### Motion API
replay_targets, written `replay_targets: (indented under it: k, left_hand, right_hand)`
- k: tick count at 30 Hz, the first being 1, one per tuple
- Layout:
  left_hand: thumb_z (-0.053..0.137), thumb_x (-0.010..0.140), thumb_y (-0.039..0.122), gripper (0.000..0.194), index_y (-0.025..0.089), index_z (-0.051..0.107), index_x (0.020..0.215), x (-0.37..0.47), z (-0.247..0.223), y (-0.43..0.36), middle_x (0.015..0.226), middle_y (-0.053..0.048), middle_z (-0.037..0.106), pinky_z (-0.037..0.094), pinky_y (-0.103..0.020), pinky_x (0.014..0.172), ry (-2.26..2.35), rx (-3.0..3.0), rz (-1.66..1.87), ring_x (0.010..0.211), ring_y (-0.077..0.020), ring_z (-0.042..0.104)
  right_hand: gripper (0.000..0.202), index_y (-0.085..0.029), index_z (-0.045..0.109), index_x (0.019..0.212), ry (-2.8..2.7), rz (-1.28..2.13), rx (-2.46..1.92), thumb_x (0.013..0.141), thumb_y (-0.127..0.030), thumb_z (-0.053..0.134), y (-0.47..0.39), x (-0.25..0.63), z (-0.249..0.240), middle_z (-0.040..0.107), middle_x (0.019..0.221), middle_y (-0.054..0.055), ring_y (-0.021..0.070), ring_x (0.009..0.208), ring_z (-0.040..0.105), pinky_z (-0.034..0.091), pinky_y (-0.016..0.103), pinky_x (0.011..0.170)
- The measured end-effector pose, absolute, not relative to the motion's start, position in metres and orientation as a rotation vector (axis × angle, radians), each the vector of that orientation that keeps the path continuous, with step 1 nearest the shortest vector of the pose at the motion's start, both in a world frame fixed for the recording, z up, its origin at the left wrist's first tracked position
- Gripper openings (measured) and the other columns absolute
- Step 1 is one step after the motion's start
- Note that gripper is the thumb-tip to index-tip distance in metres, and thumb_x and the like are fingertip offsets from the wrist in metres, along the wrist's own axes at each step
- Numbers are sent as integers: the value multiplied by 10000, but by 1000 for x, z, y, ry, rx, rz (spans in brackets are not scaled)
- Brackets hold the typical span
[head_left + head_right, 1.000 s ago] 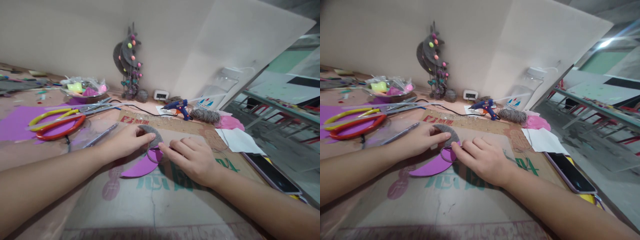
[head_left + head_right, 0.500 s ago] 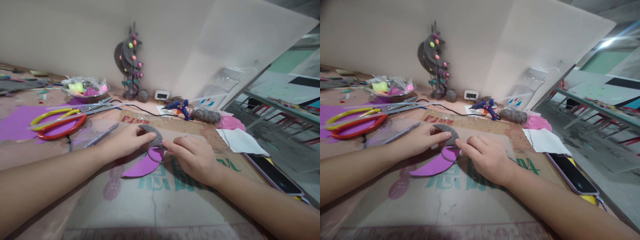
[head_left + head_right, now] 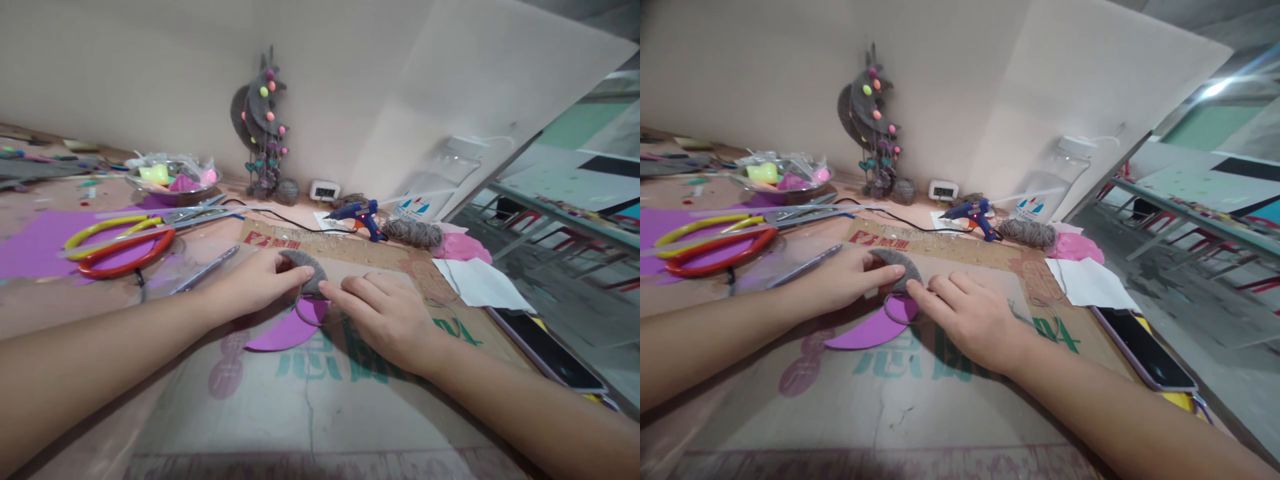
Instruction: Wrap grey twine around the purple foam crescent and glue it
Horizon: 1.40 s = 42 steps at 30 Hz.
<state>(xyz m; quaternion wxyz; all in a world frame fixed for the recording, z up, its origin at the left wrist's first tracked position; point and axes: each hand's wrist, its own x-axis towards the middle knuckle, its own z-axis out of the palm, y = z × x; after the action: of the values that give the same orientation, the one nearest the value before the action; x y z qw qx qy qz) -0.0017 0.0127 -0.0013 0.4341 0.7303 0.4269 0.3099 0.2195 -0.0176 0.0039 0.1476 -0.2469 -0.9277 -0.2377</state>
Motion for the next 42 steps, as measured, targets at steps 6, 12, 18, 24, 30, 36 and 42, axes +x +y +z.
replay_targets:
  k: [6, 12, 18, 24, 30, 36, 42]
  left_hand:
    - [486, 802, 334, 233, 174, 589, 668, -1, -1, 12, 578, 31, 574, 352, -222, 500, 1059, 1800, 771, 535, -112, 502]
    - [480, 803, 356, 245, 177, 596, 684, -1, -2, 13, 623, 18, 604, 369, -226, 520, 1081, 1822, 759, 576, -128, 525]
    - [477, 810, 355, 259, 175, 588, 660, -1, -1, 12, 636, 23, 612, 369, -225, 524, 1075, 1815, 774, 565, -117, 517]
    - [485, 807, 328, 223, 179, 649, 776, -1, 3, 9, 777, -3, 680, 425, -236, 626, 1051, 1780, 793, 710, -148, 591]
    - [493, 805, 338, 229, 164, 643, 790, -1, 5, 10, 773, -14, 678, 419, -239, 605, 1069, 1720, 802, 702, -158, 591]
    - [496, 808, 348, 246, 154, 636, 749, -1, 4, 10, 714, 0, 658, 398, -226, 571, 1058, 1643, 808, 632, -136, 566]
    - [499, 805, 292, 208, 156, 653, 834, 1, 4, 11, 841, -21, 697, 436, -239, 667, 1029, 1612, 798, 763, -163, 605]
  right_hand:
    - [346, -168, 510, 1230, -2679, -595, -751, 893, -149, 434, -15, 218, 1, 595, 873, 46, 153, 731, 476, 369, 285, 608]
    - [346, -156, 505, 1233, -2697, -585, -731, 900, -147, 411, -16, 218, 2, 597, 867, 50, 148, 714, 489, 370, 279, 588]
    - [356, -140, 476, 1258, -2762, -672, -685, 915, -155, 384, -18, 221, 6, 615, 891, 63, 162, 725, 480, 371, 295, 602]
    - [335, -160, 485, 1232, -2623, -520, -768, 900, -175, 447, -16, 215, 4, 597, 854, 52, 148, 704, 508, 400, 263, 594]
    - [294, -152, 492, 1189, -2445, -195, -790, 903, -164, 428, -14, 216, 7, 579, 860, 63, 148, 726, 531, 445, 270, 634]
    - [318, -189, 453, 1226, -2331, 57, -1008, 911, -186, 411, -10, 222, 7, 527, 822, 50, 161, 731, 511, 445, 286, 645]
    - [285, -222, 469, 1197, -2381, 122, -1230, 926, -220, 381, 1, 229, 11, 541, 883, 62, 174, 767, 532, 443, 296, 660]
